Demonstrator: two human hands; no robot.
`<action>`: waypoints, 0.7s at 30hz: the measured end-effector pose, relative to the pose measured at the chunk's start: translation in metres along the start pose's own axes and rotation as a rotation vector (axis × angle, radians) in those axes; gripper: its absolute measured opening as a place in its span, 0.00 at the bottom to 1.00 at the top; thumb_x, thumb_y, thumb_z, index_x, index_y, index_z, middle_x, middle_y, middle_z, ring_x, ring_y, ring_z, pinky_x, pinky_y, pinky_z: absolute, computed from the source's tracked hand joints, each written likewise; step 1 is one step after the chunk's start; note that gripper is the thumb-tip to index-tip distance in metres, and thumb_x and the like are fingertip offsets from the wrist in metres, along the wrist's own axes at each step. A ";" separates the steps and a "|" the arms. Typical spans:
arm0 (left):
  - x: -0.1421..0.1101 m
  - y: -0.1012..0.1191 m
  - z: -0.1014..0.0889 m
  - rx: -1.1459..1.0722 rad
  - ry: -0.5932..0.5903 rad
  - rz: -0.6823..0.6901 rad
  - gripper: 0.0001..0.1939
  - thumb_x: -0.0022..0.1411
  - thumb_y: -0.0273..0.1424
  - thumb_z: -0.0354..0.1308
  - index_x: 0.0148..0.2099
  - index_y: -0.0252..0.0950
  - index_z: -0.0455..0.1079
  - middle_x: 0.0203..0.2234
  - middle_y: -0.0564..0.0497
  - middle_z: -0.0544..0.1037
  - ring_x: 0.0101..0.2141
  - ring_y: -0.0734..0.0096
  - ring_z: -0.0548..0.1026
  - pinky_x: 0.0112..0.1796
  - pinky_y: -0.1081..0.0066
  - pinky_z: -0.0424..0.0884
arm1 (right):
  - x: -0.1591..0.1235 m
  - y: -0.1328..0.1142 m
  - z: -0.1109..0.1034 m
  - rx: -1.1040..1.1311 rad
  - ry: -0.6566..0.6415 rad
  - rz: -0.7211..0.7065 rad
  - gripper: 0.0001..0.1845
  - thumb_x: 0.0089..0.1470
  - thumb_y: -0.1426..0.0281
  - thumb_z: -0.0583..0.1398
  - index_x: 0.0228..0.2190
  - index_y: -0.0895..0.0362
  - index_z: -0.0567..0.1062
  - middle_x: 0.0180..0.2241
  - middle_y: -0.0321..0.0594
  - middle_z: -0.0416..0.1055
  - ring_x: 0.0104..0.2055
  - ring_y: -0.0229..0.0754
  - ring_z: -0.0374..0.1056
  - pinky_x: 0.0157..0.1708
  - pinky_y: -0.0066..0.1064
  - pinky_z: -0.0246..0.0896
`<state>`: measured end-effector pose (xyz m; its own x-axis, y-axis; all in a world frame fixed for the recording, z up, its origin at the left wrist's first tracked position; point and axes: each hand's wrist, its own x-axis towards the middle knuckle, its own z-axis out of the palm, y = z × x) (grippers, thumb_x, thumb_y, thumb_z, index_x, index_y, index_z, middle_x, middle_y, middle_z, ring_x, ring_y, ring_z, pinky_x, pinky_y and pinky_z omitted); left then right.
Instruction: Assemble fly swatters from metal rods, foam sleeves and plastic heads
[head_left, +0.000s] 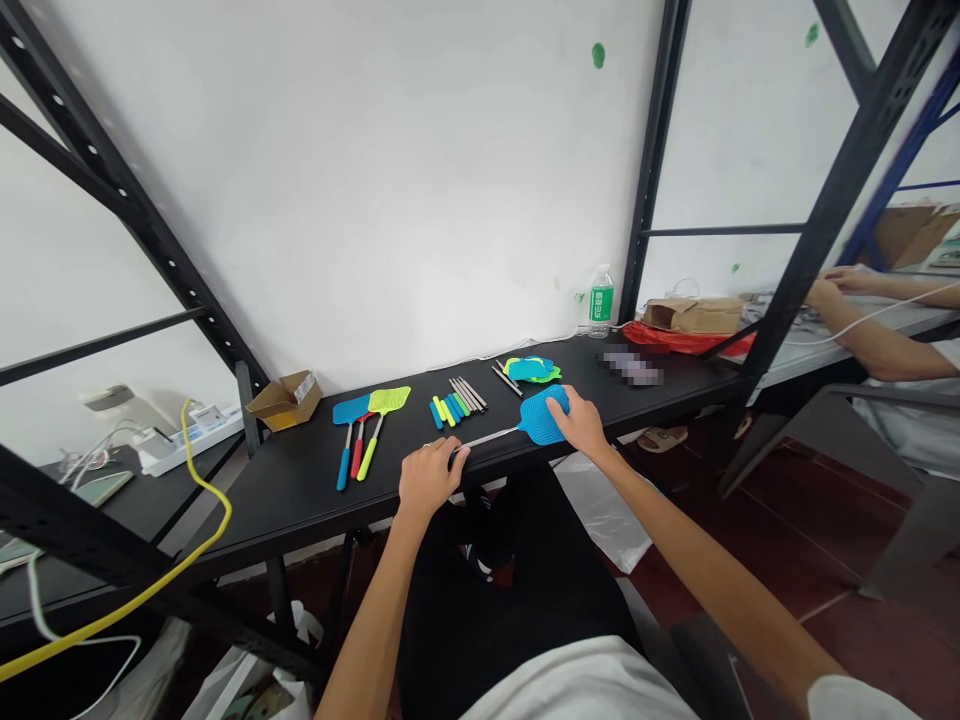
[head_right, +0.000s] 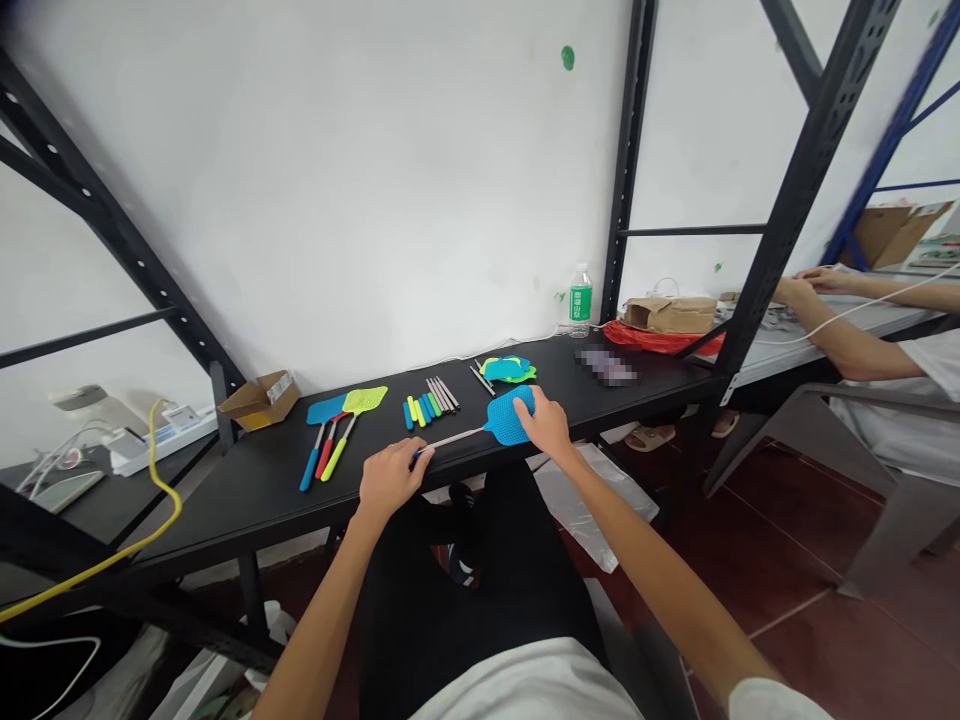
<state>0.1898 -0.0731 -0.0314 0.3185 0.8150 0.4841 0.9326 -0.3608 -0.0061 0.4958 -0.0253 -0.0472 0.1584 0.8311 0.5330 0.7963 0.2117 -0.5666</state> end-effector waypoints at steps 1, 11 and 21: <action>0.000 0.000 0.000 0.000 0.001 0.001 0.22 0.73 0.45 0.39 0.44 0.42 0.72 0.36 0.49 0.80 0.36 0.65 0.77 0.29 0.70 0.56 | 0.000 0.000 0.000 -0.004 -0.001 0.003 0.24 0.63 0.51 0.48 0.45 0.56 0.70 0.26 0.41 0.71 0.29 0.51 0.68 0.31 0.33 0.53; 0.000 0.001 -0.002 -0.004 -0.019 -0.007 0.21 0.73 0.45 0.40 0.44 0.42 0.72 0.36 0.48 0.80 0.37 0.64 0.77 0.29 0.71 0.57 | 0.001 0.001 0.001 -0.032 -0.003 0.003 0.27 0.63 0.51 0.47 0.49 0.57 0.70 0.28 0.43 0.74 0.31 0.52 0.69 0.33 0.33 0.55; 0.000 0.000 -0.002 -0.002 -0.009 0.001 0.22 0.73 0.45 0.39 0.44 0.42 0.72 0.37 0.49 0.80 0.36 0.65 0.77 0.29 0.71 0.57 | 0.000 0.000 0.001 -0.016 -0.004 -0.006 0.26 0.63 0.52 0.47 0.49 0.57 0.70 0.26 0.41 0.72 0.30 0.52 0.69 0.33 0.33 0.54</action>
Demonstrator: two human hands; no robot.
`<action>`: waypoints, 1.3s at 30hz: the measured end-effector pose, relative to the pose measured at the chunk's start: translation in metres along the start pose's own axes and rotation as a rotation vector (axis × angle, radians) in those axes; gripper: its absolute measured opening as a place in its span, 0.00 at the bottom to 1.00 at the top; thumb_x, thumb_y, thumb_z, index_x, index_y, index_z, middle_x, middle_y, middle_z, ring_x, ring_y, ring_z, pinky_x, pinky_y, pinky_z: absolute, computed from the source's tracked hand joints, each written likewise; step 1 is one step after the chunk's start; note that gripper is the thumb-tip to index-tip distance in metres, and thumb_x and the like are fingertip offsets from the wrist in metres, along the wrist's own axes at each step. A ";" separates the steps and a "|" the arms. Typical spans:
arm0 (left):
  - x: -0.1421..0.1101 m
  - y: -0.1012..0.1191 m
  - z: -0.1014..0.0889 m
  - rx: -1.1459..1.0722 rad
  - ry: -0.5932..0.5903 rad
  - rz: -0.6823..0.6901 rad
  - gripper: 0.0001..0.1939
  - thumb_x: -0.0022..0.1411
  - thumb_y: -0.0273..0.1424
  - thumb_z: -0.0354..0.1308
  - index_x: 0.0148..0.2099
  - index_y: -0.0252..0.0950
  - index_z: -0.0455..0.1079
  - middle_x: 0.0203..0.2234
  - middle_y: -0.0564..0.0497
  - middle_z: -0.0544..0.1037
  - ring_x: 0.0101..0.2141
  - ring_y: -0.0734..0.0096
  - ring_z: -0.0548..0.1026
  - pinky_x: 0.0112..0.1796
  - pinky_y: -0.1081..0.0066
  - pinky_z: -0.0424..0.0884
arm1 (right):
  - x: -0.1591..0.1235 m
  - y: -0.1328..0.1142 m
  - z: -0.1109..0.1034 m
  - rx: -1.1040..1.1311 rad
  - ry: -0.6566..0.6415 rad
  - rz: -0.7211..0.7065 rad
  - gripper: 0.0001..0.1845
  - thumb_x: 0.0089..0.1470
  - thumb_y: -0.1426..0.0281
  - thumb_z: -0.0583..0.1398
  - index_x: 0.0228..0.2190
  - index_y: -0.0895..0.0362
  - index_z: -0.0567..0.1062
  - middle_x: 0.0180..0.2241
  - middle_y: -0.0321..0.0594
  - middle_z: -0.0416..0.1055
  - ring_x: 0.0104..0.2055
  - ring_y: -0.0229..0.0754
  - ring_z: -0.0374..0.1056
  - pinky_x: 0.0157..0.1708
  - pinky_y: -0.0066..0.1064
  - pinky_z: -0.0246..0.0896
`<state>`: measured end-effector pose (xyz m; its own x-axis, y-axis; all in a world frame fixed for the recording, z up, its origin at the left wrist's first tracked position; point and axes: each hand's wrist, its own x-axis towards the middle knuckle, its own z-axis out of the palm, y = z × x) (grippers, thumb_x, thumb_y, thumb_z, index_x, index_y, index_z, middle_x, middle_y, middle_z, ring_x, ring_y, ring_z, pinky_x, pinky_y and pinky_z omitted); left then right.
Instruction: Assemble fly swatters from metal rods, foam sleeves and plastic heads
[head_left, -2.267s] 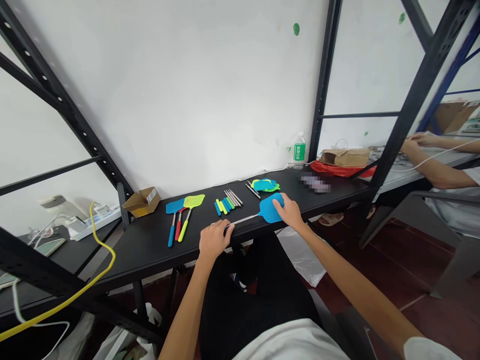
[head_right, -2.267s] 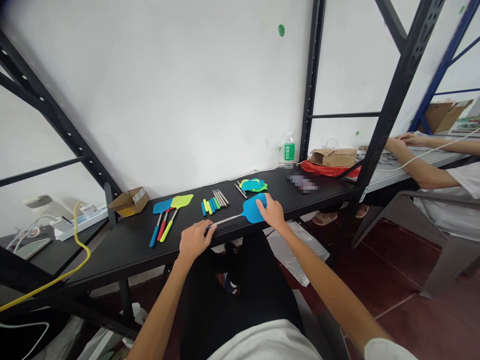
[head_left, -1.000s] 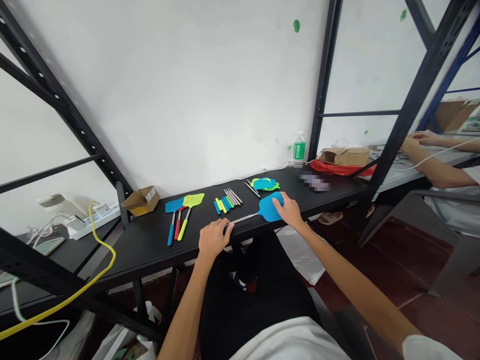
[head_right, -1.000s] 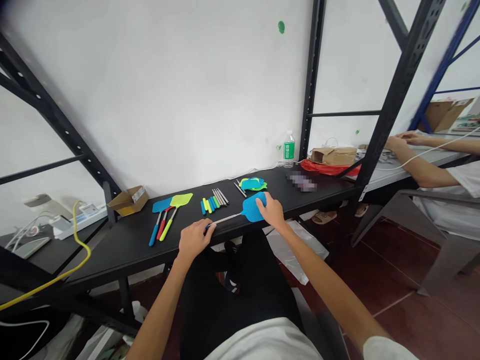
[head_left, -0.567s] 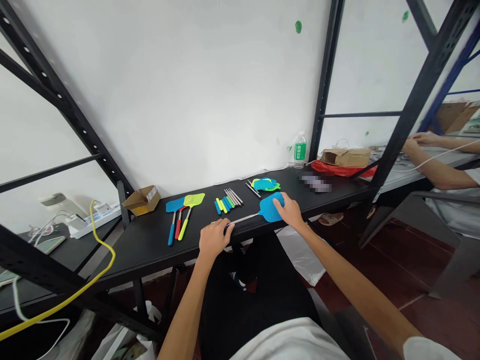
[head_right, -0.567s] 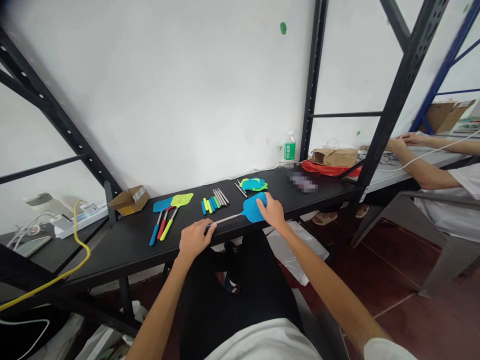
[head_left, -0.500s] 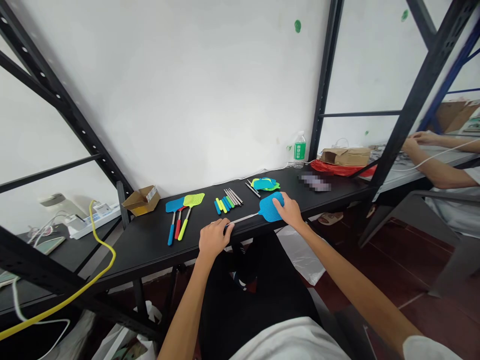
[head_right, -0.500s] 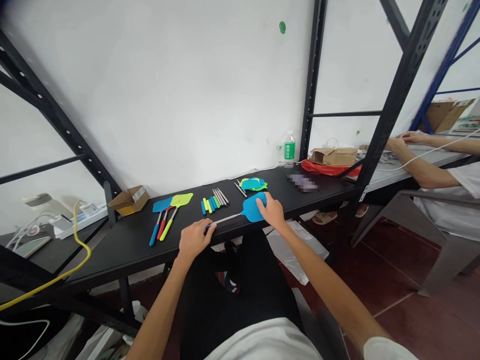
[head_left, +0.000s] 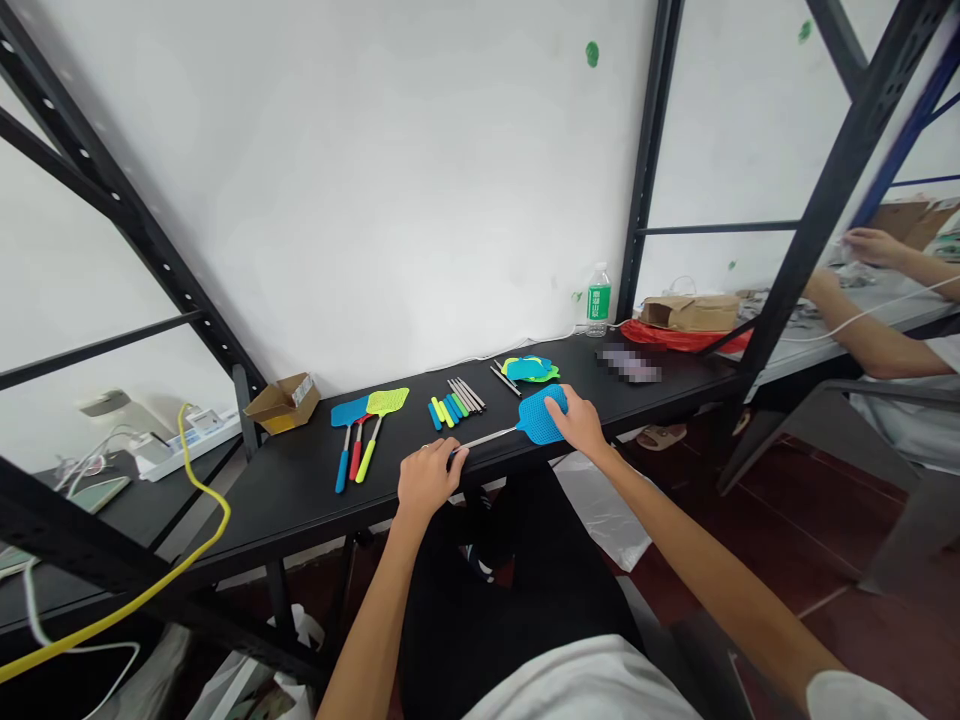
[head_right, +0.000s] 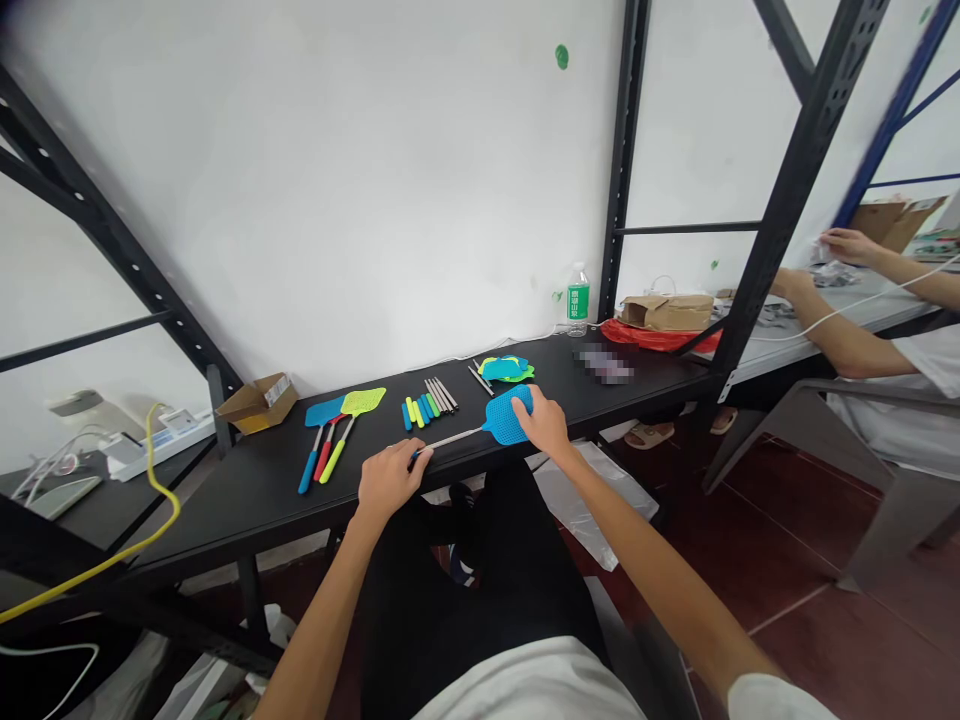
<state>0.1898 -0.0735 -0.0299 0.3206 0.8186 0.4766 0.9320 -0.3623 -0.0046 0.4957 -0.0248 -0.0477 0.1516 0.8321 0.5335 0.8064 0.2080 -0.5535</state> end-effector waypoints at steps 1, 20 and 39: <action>0.000 0.000 0.000 0.000 0.001 0.002 0.22 0.73 0.45 0.39 0.44 0.42 0.72 0.37 0.49 0.80 0.36 0.65 0.77 0.29 0.71 0.57 | 0.000 0.000 0.000 -0.005 0.003 0.001 0.26 0.63 0.52 0.47 0.48 0.57 0.70 0.26 0.42 0.72 0.30 0.52 0.69 0.33 0.34 0.54; 0.000 0.000 0.000 -0.003 -0.004 -0.001 0.22 0.73 0.45 0.39 0.44 0.42 0.72 0.37 0.49 0.80 0.37 0.64 0.77 0.29 0.70 0.57 | 0.000 -0.001 -0.001 -0.015 0.006 0.003 0.27 0.63 0.51 0.47 0.49 0.57 0.71 0.27 0.43 0.73 0.30 0.52 0.69 0.32 0.33 0.54; 0.000 0.001 0.000 -0.008 0.015 0.002 0.20 0.73 0.44 0.41 0.43 0.42 0.72 0.36 0.50 0.80 0.37 0.64 0.77 0.30 0.70 0.56 | 0.001 0.002 0.002 -0.039 0.007 0.000 0.27 0.63 0.51 0.47 0.49 0.57 0.70 0.28 0.44 0.74 0.31 0.53 0.69 0.32 0.33 0.53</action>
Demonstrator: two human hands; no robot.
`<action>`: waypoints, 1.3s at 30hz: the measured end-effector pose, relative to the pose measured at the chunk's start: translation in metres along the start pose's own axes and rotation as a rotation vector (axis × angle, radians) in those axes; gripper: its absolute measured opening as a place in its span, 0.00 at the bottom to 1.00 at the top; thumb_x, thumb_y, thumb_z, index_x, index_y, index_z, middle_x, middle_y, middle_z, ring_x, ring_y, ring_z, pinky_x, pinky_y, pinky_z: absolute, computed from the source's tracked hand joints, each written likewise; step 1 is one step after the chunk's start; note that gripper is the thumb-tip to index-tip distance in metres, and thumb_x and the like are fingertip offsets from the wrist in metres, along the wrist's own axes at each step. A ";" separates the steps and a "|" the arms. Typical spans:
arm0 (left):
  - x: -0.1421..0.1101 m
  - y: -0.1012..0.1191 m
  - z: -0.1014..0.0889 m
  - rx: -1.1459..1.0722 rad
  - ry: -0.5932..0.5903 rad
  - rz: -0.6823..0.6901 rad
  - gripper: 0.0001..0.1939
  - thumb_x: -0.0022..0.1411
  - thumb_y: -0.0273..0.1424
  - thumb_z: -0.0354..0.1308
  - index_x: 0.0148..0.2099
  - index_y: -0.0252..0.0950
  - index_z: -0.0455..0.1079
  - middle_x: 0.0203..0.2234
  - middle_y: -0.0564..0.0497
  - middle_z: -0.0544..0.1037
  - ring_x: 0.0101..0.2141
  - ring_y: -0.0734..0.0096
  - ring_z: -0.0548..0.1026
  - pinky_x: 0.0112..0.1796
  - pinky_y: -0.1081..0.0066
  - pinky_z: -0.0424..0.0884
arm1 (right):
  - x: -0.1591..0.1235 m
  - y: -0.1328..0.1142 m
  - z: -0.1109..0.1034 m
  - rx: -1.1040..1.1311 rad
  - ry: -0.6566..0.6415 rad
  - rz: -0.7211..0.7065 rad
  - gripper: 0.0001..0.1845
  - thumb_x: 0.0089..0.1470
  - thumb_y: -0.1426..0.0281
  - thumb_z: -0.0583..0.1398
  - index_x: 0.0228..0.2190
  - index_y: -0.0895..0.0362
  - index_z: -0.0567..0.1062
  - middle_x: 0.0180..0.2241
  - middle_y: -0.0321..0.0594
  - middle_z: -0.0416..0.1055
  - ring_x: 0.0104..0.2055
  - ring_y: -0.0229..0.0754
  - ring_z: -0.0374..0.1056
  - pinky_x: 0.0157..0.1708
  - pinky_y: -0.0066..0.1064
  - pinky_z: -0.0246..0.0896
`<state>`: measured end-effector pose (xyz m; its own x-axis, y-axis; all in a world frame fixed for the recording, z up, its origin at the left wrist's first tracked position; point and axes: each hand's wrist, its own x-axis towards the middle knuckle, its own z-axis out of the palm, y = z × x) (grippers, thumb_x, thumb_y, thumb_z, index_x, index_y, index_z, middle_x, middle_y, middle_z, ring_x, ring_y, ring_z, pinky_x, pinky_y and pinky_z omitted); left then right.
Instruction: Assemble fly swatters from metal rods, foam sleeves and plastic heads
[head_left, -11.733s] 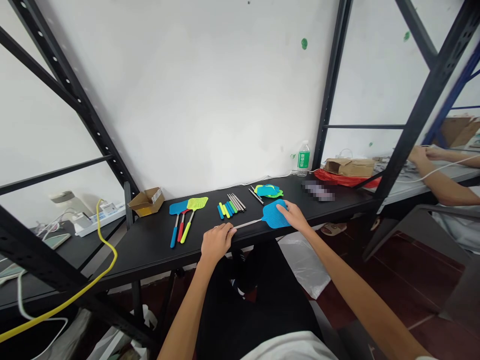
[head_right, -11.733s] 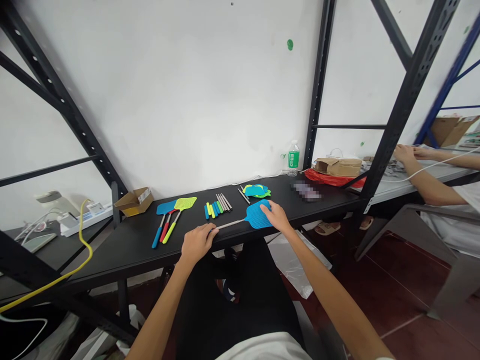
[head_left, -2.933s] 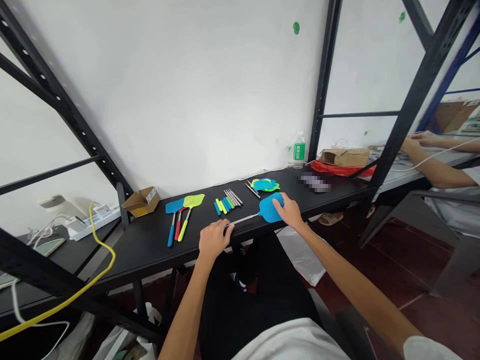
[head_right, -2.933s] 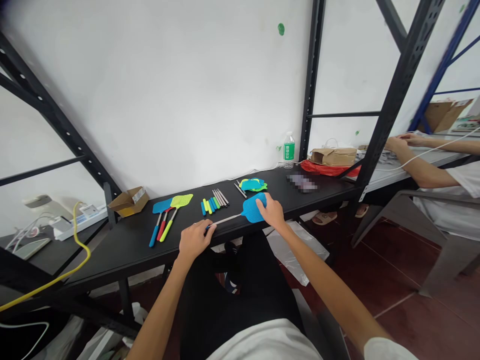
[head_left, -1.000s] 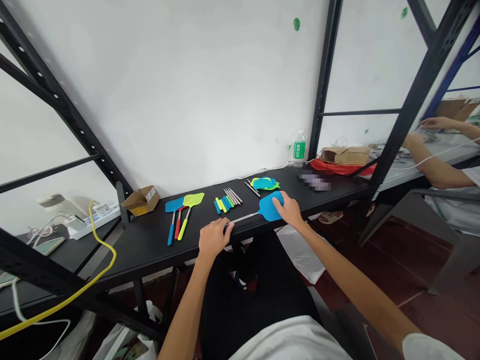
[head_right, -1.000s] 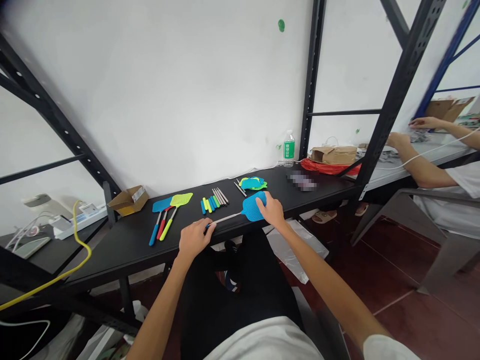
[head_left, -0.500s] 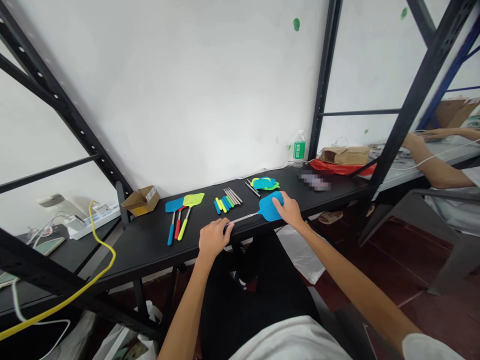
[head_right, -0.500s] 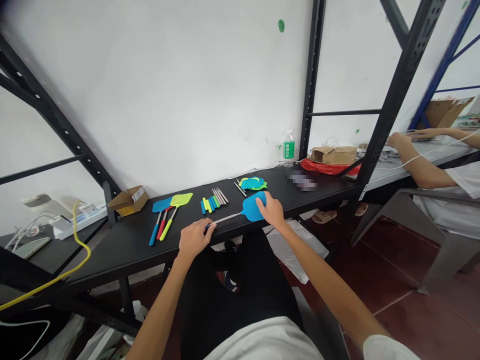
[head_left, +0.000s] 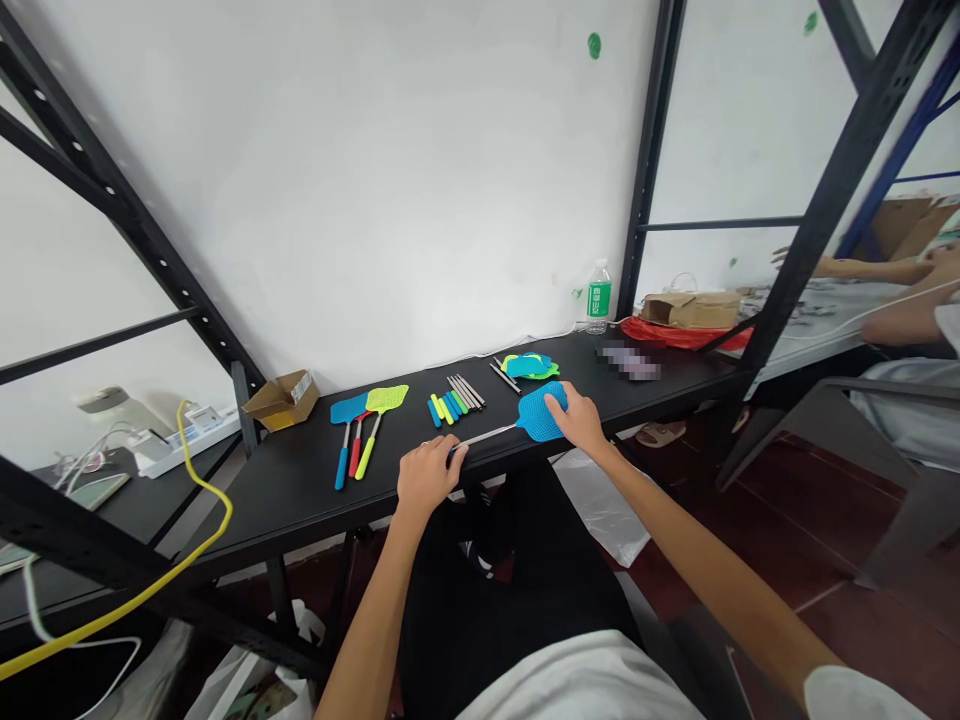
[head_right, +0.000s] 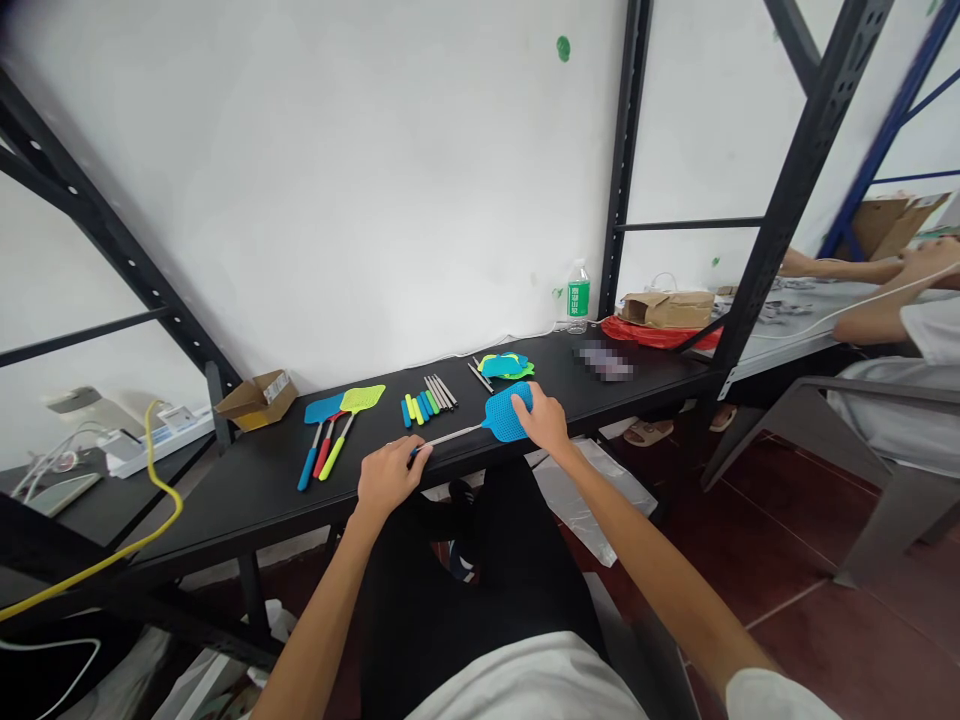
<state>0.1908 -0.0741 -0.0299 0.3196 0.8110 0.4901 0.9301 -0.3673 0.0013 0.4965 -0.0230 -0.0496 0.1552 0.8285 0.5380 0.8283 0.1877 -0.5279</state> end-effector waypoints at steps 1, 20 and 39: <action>0.000 0.000 0.000 0.000 0.003 -0.002 0.20 0.73 0.44 0.41 0.43 0.42 0.72 0.36 0.50 0.80 0.37 0.64 0.77 0.30 0.70 0.56 | 0.000 0.000 0.000 0.001 0.000 0.001 0.27 0.63 0.51 0.47 0.49 0.57 0.70 0.28 0.44 0.74 0.31 0.53 0.69 0.32 0.33 0.53; 0.000 0.000 0.000 0.018 -0.002 0.001 0.20 0.73 0.45 0.40 0.44 0.42 0.71 0.36 0.51 0.80 0.38 0.65 0.77 0.30 0.70 0.57 | 0.000 0.000 0.000 -0.015 -0.002 0.012 0.28 0.64 0.51 0.47 0.50 0.58 0.71 0.28 0.44 0.75 0.32 0.52 0.70 0.33 0.33 0.54; 0.000 0.000 0.001 0.001 -0.013 -0.005 0.21 0.73 0.45 0.39 0.44 0.42 0.71 0.36 0.50 0.80 0.38 0.64 0.77 0.30 0.70 0.55 | 0.000 0.001 0.001 0.006 0.007 0.000 0.26 0.64 0.51 0.47 0.49 0.57 0.70 0.28 0.43 0.75 0.30 0.52 0.69 0.32 0.33 0.53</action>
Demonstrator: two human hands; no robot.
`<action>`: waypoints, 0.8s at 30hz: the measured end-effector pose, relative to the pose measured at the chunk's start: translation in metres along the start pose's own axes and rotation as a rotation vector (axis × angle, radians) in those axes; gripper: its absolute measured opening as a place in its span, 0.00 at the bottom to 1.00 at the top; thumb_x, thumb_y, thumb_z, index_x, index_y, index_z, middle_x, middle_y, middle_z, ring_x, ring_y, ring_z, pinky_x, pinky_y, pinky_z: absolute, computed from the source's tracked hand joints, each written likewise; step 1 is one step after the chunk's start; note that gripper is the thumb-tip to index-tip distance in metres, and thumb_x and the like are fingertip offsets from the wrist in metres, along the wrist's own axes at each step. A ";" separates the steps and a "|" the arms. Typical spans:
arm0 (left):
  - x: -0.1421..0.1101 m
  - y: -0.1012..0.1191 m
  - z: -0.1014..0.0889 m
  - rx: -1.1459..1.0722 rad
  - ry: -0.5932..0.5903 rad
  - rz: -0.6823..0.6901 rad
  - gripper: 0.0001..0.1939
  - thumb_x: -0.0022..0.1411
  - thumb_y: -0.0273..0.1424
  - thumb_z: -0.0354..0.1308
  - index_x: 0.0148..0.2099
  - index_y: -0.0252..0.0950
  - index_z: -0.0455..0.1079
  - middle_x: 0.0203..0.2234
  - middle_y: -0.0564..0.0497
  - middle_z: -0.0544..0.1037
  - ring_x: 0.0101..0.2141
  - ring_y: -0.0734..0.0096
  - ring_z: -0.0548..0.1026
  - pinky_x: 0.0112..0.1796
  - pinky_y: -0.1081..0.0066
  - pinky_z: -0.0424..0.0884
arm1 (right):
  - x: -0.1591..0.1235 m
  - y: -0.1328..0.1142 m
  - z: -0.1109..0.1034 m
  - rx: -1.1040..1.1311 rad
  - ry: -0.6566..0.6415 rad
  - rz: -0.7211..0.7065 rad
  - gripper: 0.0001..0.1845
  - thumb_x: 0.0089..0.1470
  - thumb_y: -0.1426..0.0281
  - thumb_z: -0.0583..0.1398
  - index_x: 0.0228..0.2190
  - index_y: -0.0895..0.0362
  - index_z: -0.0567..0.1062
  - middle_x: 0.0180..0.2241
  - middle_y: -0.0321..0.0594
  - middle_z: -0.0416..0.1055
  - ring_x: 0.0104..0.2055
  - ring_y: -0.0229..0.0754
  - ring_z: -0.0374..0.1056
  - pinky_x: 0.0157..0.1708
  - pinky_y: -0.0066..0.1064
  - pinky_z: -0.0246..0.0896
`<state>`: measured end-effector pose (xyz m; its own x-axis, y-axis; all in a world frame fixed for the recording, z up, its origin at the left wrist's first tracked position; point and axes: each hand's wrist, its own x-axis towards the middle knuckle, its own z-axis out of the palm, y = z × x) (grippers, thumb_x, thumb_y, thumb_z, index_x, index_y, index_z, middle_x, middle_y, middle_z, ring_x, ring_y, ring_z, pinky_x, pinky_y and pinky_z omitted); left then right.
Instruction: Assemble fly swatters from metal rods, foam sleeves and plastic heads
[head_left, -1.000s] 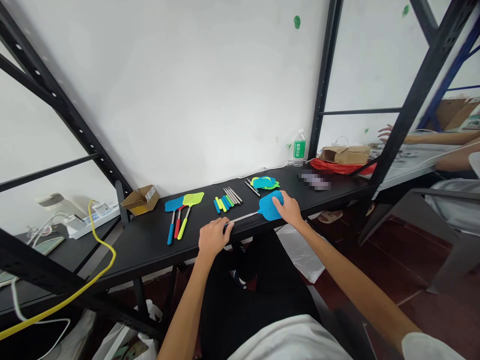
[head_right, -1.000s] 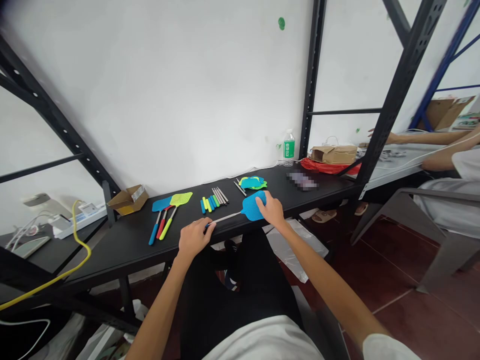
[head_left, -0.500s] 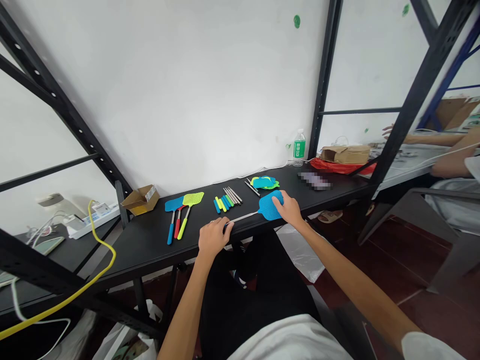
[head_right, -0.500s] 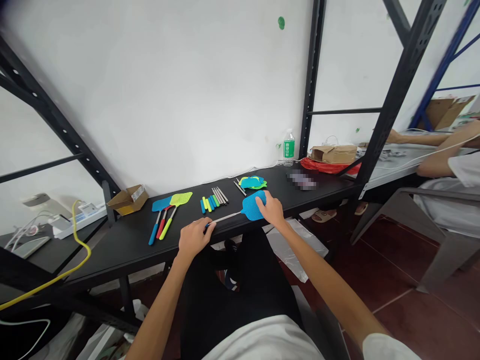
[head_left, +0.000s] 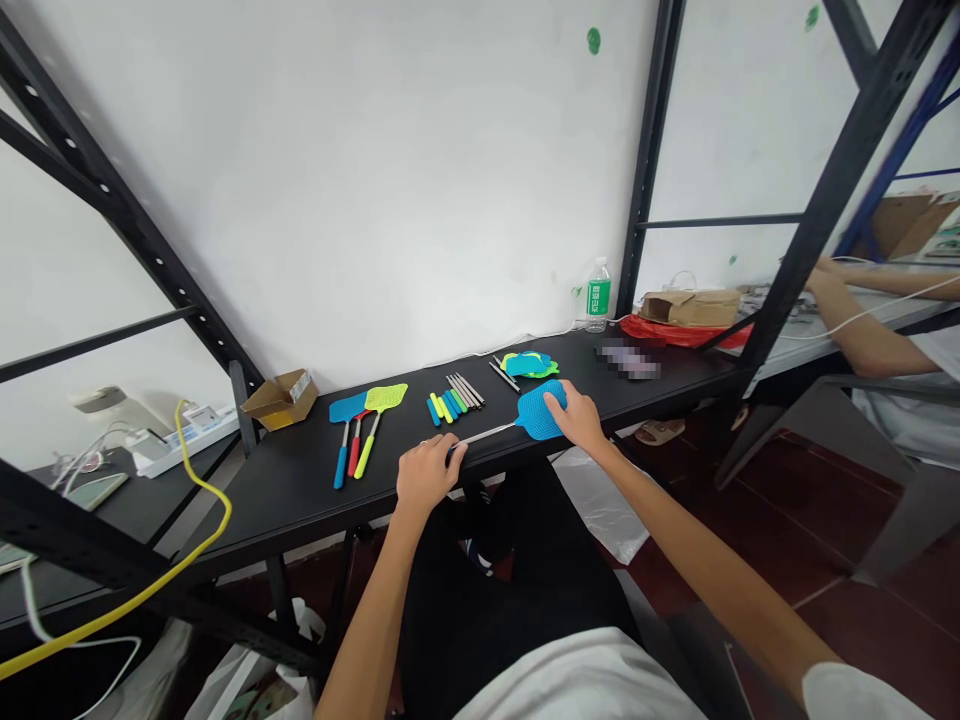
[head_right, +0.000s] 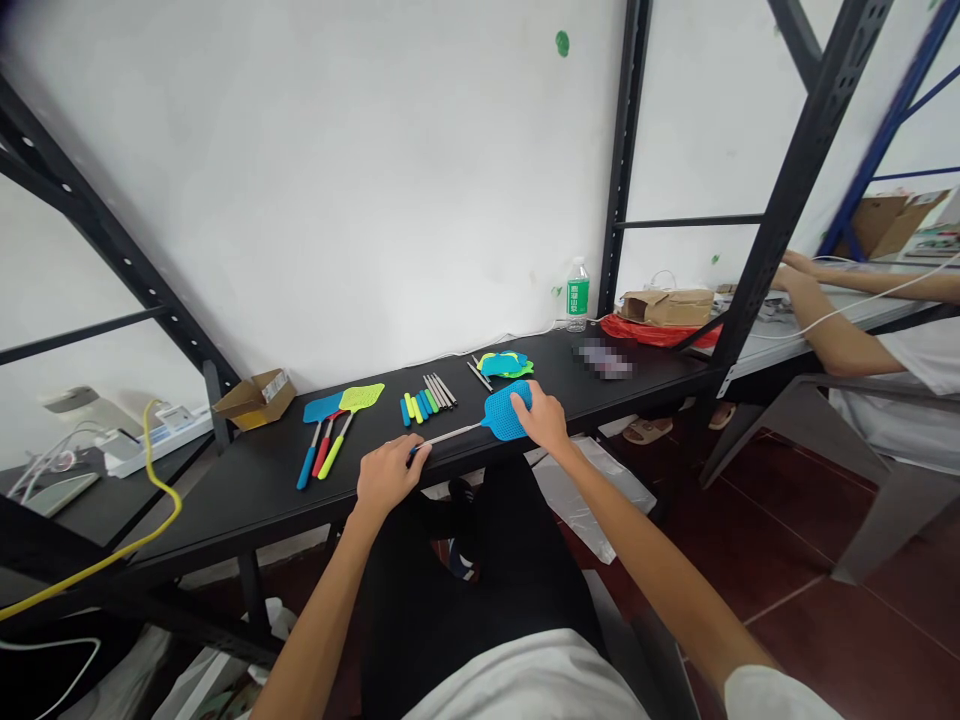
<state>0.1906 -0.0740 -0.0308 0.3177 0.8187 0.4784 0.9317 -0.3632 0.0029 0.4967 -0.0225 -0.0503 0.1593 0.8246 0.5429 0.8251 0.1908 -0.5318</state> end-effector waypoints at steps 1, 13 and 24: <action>0.000 0.000 0.000 -0.001 -0.001 0.000 0.21 0.73 0.45 0.39 0.44 0.42 0.71 0.37 0.50 0.80 0.38 0.64 0.77 0.30 0.70 0.55 | 0.000 0.000 0.000 0.000 0.000 -0.002 0.26 0.64 0.51 0.47 0.49 0.57 0.70 0.28 0.43 0.75 0.30 0.52 0.69 0.32 0.33 0.53; 0.000 0.000 0.000 0.001 0.007 0.004 0.21 0.73 0.45 0.40 0.43 0.42 0.71 0.35 0.50 0.80 0.37 0.65 0.77 0.30 0.70 0.55 | 0.000 0.000 0.000 0.004 0.001 0.001 0.26 0.64 0.52 0.48 0.49 0.56 0.71 0.28 0.43 0.74 0.31 0.53 0.69 0.33 0.33 0.53; 0.000 0.000 0.000 0.015 -0.001 -0.007 0.21 0.73 0.45 0.40 0.44 0.42 0.71 0.37 0.50 0.80 0.38 0.65 0.77 0.30 0.70 0.57 | 0.000 -0.002 -0.001 -0.002 -0.004 0.001 0.26 0.64 0.52 0.47 0.49 0.57 0.71 0.28 0.43 0.75 0.31 0.53 0.70 0.34 0.33 0.54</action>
<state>0.1908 -0.0741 -0.0312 0.3114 0.8217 0.4774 0.9365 -0.3506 -0.0074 0.4956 -0.0238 -0.0485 0.1579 0.8269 0.5398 0.8262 0.1887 -0.5308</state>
